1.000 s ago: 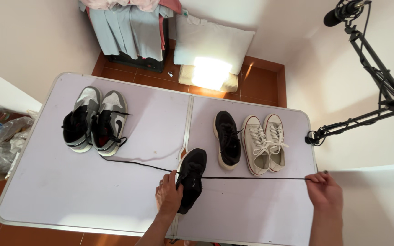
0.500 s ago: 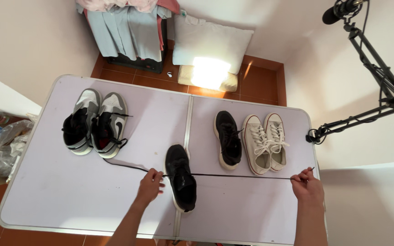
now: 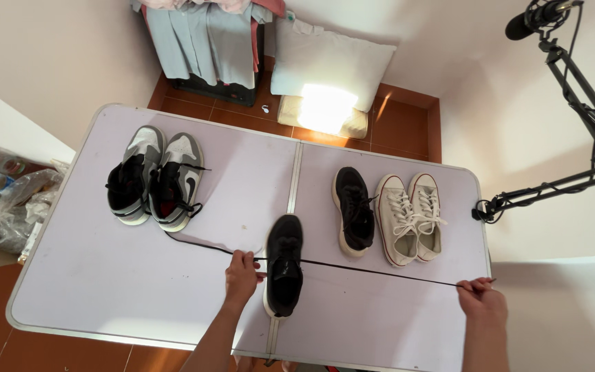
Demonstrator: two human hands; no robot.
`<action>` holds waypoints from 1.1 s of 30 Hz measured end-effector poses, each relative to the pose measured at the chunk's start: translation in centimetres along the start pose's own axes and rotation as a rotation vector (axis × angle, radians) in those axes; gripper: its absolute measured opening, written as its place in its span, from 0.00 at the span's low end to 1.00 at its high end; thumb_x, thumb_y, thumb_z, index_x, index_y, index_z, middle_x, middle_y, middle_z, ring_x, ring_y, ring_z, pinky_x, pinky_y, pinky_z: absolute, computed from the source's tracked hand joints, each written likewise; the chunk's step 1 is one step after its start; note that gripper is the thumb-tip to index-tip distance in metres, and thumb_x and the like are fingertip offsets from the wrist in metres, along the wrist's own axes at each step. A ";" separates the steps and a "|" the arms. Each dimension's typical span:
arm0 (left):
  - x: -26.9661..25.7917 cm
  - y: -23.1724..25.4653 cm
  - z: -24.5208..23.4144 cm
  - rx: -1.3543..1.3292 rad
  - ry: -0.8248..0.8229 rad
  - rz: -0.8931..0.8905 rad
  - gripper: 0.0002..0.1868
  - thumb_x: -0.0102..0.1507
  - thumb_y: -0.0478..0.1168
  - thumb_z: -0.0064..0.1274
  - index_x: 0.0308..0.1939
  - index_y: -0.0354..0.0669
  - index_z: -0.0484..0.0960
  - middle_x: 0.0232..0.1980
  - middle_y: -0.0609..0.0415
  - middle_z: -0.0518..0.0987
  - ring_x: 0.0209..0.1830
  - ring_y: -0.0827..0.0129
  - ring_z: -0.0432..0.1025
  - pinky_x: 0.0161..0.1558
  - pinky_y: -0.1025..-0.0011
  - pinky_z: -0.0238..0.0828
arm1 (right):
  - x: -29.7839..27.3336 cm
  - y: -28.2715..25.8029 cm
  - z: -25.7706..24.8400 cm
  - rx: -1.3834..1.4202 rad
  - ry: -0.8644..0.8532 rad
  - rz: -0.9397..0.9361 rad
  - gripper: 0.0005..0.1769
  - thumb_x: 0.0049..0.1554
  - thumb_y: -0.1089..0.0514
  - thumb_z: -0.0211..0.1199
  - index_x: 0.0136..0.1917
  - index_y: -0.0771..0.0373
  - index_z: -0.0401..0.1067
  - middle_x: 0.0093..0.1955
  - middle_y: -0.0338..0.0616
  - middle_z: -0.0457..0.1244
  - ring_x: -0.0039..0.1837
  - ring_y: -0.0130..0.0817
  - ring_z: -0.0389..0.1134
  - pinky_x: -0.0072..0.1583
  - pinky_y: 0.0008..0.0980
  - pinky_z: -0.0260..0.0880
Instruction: The person unlaces a black sneaker, then relaces it by threading the laces through the eyelets and tying a knot. The person then moves to a grey sneaker and begins unlacing it.
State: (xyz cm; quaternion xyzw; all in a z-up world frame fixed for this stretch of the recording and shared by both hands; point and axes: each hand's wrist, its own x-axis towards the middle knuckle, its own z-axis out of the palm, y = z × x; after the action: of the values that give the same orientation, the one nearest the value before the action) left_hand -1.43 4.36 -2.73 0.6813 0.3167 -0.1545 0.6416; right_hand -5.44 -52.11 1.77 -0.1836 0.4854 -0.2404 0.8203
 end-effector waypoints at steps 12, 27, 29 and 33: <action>-2.7 1.5 1.5 0.580 0.049 0.538 0.19 0.58 0.42 0.54 0.54 0.47 0.78 0.60 0.50 0.77 0.60 0.52 0.71 0.60 0.55 0.68 | -12.0 16.9 -0.1 -1.457 -0.466 -0.293 0.32 0.53 0.59 0.71 0.70 0.53 0.69 0.45 0.46 0.68 0.45 0.29 0.66 0.48 0.29 0.67; -3.5 4.0 1.0 0.665 -0.312 0.578 0.34 0.56 0.22 0.43 0.65 0.52 0.73 0.60 0.48 0.71 0.56 0.48 0.70 0.58 0.56 0.72 | -21.2 28.5 2.1 -1.741 -0.752 -0.429 0.29 0.54 0.65 0.56 0.69 0.57 0.61 0.37 0.52 0.69 0.36 0.50 0.73 0.44 0.48 0.72; -3.9 3.4 1.3 0.687 -0.261 0.626 0.33 0.57 0.23 0.43 0.63 0.54 0.75 0.61 0.49 0.71 0.56 0.48 0.71 0.55 0.56 0.74 | -21.7 28.4 2.0 -1.732 -0.846 -0.561 0.30 0.54 0.67 0.54 0.70 0.58 0.61 0.36 0.53 0.67 0.36 0.52 0.71 0.43 0.50 0.70; -3.9 3.2 2.0 0.889 -0.268 0.628 0.33 0.56 0.23 0.46 0.62 0.60 0.75 0.60 0.49 0.69 0.52 0.49 0.72 0.49 0.57 0.76 | -22.8 28.2 2.8 -1.726 -0.975 -0.731 0.35 0.53 0.70 0.53 0.73 0.58 0.58 0.38 0.56 0.65 0.40 0.54 0.68 0.45 0.52 0.66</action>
State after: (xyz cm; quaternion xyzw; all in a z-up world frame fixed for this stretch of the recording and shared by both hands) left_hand -1.94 1.60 1.89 0.9222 -0.0816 -0.1599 0.3426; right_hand -6.28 -15.86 4.14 -0.9166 0.0251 0.0534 0.3955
